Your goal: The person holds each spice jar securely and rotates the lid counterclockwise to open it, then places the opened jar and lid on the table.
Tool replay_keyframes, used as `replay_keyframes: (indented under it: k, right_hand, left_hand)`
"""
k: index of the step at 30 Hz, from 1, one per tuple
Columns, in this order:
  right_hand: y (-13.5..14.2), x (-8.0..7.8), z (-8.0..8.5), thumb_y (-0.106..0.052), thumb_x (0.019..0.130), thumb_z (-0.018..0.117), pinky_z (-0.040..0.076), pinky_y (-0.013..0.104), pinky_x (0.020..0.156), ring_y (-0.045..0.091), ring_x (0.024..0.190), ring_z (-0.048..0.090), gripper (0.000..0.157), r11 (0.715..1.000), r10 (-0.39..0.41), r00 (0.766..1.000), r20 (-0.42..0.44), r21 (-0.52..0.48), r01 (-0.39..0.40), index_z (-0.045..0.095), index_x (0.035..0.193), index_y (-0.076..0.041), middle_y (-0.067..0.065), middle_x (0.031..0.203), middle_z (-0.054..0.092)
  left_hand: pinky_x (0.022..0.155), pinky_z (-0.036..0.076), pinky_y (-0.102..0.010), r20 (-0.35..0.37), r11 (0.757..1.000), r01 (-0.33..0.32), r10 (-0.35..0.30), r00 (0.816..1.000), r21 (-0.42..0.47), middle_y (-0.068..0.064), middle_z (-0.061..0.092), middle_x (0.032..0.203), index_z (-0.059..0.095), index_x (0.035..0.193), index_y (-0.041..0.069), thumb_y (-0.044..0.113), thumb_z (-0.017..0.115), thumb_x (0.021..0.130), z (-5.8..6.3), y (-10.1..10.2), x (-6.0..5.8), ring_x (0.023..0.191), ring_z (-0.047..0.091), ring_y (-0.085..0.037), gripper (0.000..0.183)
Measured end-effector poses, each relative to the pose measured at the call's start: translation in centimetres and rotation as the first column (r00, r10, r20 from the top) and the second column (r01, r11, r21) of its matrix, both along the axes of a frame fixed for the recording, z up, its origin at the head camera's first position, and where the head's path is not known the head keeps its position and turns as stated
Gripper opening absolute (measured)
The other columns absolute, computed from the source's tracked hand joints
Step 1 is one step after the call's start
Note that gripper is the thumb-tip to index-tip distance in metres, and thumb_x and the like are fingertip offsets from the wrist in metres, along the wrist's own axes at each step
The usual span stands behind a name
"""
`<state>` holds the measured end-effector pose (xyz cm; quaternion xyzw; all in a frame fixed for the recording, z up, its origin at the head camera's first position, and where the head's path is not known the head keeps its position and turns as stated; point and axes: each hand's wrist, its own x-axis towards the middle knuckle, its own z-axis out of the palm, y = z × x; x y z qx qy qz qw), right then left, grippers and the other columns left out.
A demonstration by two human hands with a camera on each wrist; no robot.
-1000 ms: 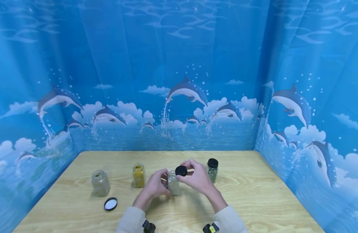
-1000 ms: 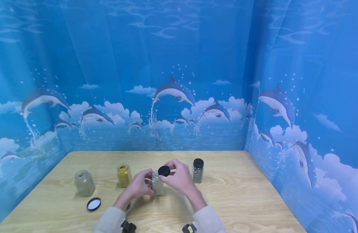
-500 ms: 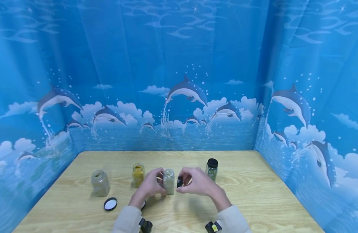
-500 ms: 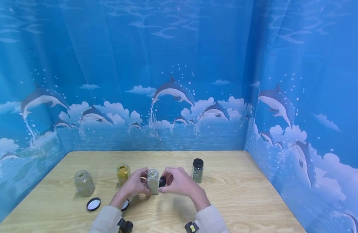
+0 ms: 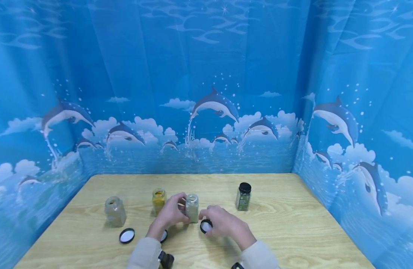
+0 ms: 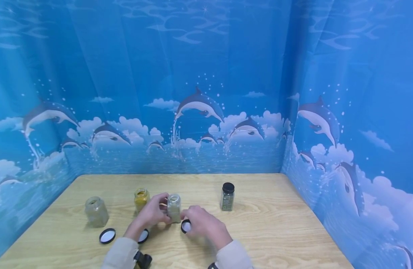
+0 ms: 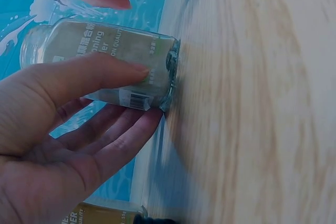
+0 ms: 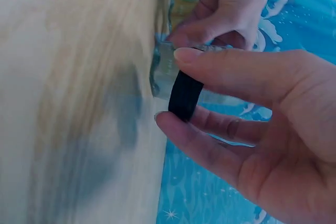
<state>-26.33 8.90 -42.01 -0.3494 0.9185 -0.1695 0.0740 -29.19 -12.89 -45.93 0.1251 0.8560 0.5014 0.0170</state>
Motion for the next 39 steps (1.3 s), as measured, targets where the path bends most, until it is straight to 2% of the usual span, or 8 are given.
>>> replay_keyframes:
  k: [7, 12, 16, 31, 39]
  right_hand:
    - [-1.2, 0.2, -1.0, -0.014, 0.071, 0.092, 0.054, 0.017, 0.075, 0.004, 0.085, 0.062, 0.034, 0.999, 0.001, 1.0, -0.027, 0.038, 0.0, 0.074, 0.1, -0.014, -0.005, 0.093, 0.071]
    - [-1.9, 0.5, -1.7, -0.017, 0.068, 0.094, 0.054, 0.015, 0.072, 0.002, 0.08, 0.062, 0.033, 0.999, -0.031, 0.999, -0.017, 0.035, 0.031, 0.077, 0.096, -0.014, -0.006, 0.091, 0.073]
    - [-2.2, 0.6, -2.1, -0.02, 0.067, 0.095, 0.054, 0.015, 0.072, 0.002, 0.078, 0.059, 0.032, 0.998, -0.038, 0.998, -0.046, 0.042, 0.04, 0.077, 0.093, -0.015, -0.006, 0.088, 0.072]
    - [-2.4, 1.0, -2.4, -0.026, 0.067, 0.095, 0.053, 0.016, 0.075, 0.004, 0.084, 0.058, 0.041, 0.998, -0.017, 0.994, -0.112, 0.06, 0.024, 0.077, 0.101, -0.013, -0.005, 0.092, 0.07]
    - [-2.5, 0.9, -2.4, -0.026, 0.068, 0.095, 0.054, 0.016, 0.078, 0.002, 0.084, 0.059, 0.045, 0.998, -0.026, 0.997, -0.068, 0.053, 0.029, 0.077, 0.106, -0.013, -0.005, 0.095, 0.072]
  left_hand:
    - [0.083, 0.065, -0.042, 0.001, 1.0, -0.017, 0.017, 1.0, -0.008, -0.016, 0.07, 0.105, 0.064, 0.103, 0.004, -0.017, 0.082, 0.057, 0.0, -0.1, -0.2, 0.094, 0.072, -0.026, 0.054]
    - [0.083, 0.065, -0.042, 0.007, 1.0, -0.023, 0.023, 1.0, -0.014, -0.015, 0.07, 0.106, 0.064, 0.103, 0.005, -0.017, 0.081, 0.057, 0.0, -0.1, -0.2, 0.095, 0.071, -0.025, 0.054]
    - [0.085, 0.065, -0.043, 0.005, 1.0, -0.024, 0.024, 1.0, -0.015, -0.015, 0.071, 0.106, 0.065, 0.105, 0.005, -0.017, 0.081, 0.057, -0.1, -0.2, -0.2, 0.096, 0.072, -0.027, 0.055]
    - [0.087, 0.065, -0.045, 0.015, 0.999, -0.044, 0.044, 0.999, -0.01, -0.017, 0.071, 0.108, 0.065, 0.107, 0.003, -0.018, 0.08, 0.057, 0.0, -0.1, -0.1, 0.098, 0.073, -0.029, 0.056]
    - [0.086, 0.065, -0.044, 0.005, 0.999, -0.041, 0.041, 0.999, -0.005, -0.017, 0.071, 0.108, 0.065, 0.107, 0.003, -0.018, 0.079, 0.058, 0.0, -0.2, -0.2, 0.098, 0.073, -0.029, 0.055]
